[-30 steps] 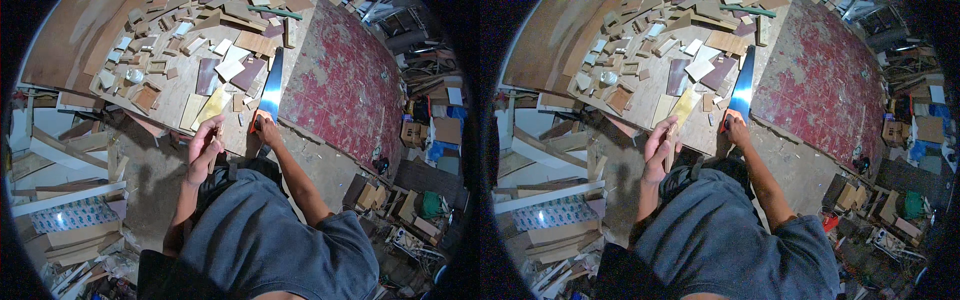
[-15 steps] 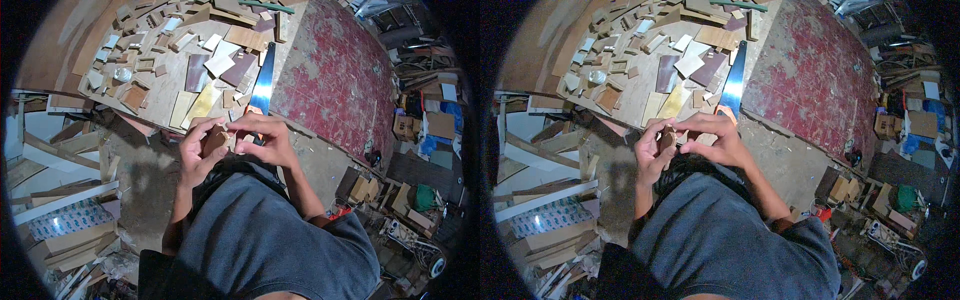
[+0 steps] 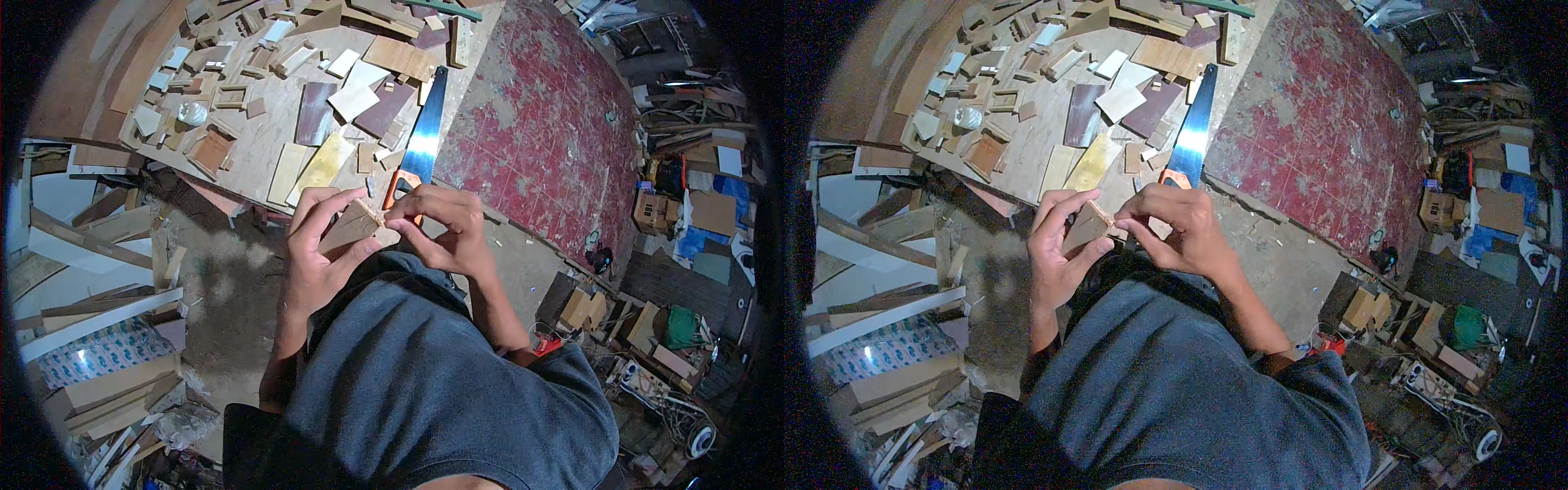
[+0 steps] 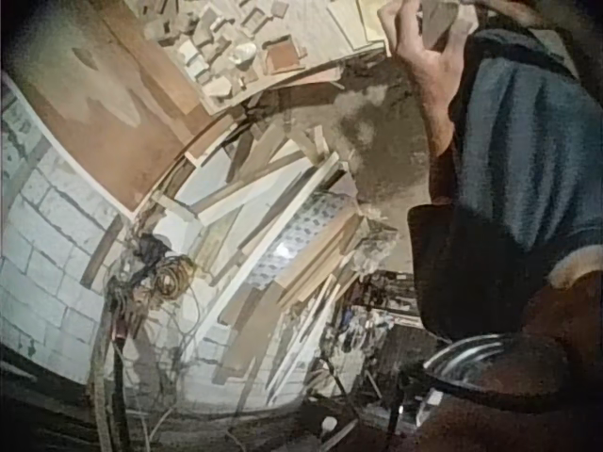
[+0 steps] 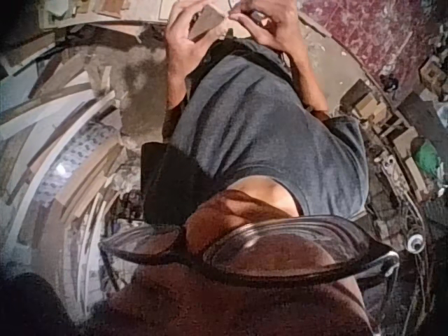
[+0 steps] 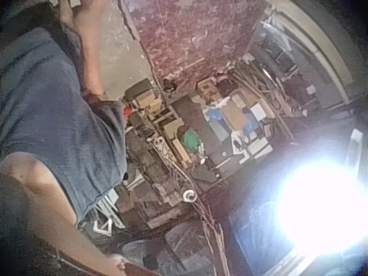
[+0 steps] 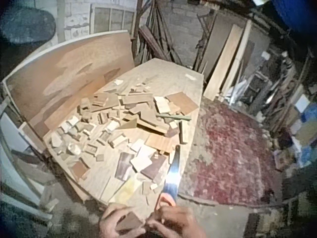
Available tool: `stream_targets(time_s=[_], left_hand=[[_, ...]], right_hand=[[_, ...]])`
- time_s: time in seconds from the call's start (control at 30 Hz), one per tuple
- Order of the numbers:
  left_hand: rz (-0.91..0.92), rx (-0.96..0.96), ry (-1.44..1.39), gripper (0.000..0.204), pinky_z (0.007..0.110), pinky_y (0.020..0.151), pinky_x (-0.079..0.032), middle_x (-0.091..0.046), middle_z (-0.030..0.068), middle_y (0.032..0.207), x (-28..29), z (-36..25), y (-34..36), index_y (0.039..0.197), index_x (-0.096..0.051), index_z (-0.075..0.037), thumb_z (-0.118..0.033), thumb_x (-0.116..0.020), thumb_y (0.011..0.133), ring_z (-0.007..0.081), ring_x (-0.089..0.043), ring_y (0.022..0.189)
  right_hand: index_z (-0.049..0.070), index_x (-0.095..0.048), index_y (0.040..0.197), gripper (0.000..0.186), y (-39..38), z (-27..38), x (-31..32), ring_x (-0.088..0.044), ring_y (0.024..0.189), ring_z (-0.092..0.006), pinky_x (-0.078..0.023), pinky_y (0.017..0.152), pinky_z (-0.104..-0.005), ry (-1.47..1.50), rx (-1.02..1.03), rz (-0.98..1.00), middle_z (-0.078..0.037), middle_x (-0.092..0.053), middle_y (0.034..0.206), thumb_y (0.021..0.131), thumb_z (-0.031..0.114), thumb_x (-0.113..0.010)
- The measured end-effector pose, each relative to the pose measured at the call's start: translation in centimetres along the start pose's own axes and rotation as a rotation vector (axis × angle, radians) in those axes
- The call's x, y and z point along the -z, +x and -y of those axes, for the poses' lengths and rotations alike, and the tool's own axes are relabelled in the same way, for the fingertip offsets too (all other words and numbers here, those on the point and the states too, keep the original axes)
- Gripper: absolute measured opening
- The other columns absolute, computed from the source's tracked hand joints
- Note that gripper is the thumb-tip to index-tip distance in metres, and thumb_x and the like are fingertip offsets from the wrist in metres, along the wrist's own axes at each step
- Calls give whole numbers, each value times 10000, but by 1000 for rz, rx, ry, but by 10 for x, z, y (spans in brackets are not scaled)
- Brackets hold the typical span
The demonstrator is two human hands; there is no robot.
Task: Using a hand saw to cut a small piece of wood.
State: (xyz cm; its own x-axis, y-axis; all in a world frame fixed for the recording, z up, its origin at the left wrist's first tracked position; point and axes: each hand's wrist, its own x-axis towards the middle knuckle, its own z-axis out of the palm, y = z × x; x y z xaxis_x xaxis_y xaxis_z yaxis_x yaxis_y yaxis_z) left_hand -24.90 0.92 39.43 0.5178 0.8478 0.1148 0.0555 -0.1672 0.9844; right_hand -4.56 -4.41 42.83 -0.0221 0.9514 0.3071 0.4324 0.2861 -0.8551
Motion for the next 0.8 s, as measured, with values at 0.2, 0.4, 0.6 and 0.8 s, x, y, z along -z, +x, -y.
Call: stream_targets(time_s=[0.2, 0.4, 0.6, 0.8], left_hand=[[35, -51, 271, 593, 363, 877, -502, -553, 118, 1099, 1, -22, 6, 1279, -651, -53, -165, -870, 739, 275, -604, 990], [12, -93, 300, 567, 387, 846, -501, -546, 119, 1075, -13, -25, 11, 1249, -662, -65, -68, -858, 717, 290, -593, 993], [49, -191, 351, 575, 397, 808, -505, -550, 102, 1043, -23, -22, 14, 1237, -678, -92, -17, -845, 691, 287, -586, 950], [113, -201, 359, 581, 405, 783, -507, -554, 99, 1029, -31, -21, 12, 1226, -690, -100, 11, -841, 676, 289, -587, 933]], right_hand=[[-32, -631, 770, 184, -10, -18, 17, -604, 583, -243, -430, 533, -362, -107, -81, 57, -149, -593, 670, 875, 91, -720], [-9, -756, 958, 169, -9, -7, 17, -672, 694, -151, -524, 652, -287, 130, -322, -1, -95, -735, 821, 852, 122, -771], [-12, -775, 905, 125, -12, -14, 28, -666, 698, -130, -514, 641, -275, 103, -432, 114, -94, -730, 748, 847, 97, -757], [-43, -749, 871, 70, -18, -16, 38, -655, 648, -101, -509, 571, -266, 146, -567, 184, -91, -727, 757, 852, 22, -736]])
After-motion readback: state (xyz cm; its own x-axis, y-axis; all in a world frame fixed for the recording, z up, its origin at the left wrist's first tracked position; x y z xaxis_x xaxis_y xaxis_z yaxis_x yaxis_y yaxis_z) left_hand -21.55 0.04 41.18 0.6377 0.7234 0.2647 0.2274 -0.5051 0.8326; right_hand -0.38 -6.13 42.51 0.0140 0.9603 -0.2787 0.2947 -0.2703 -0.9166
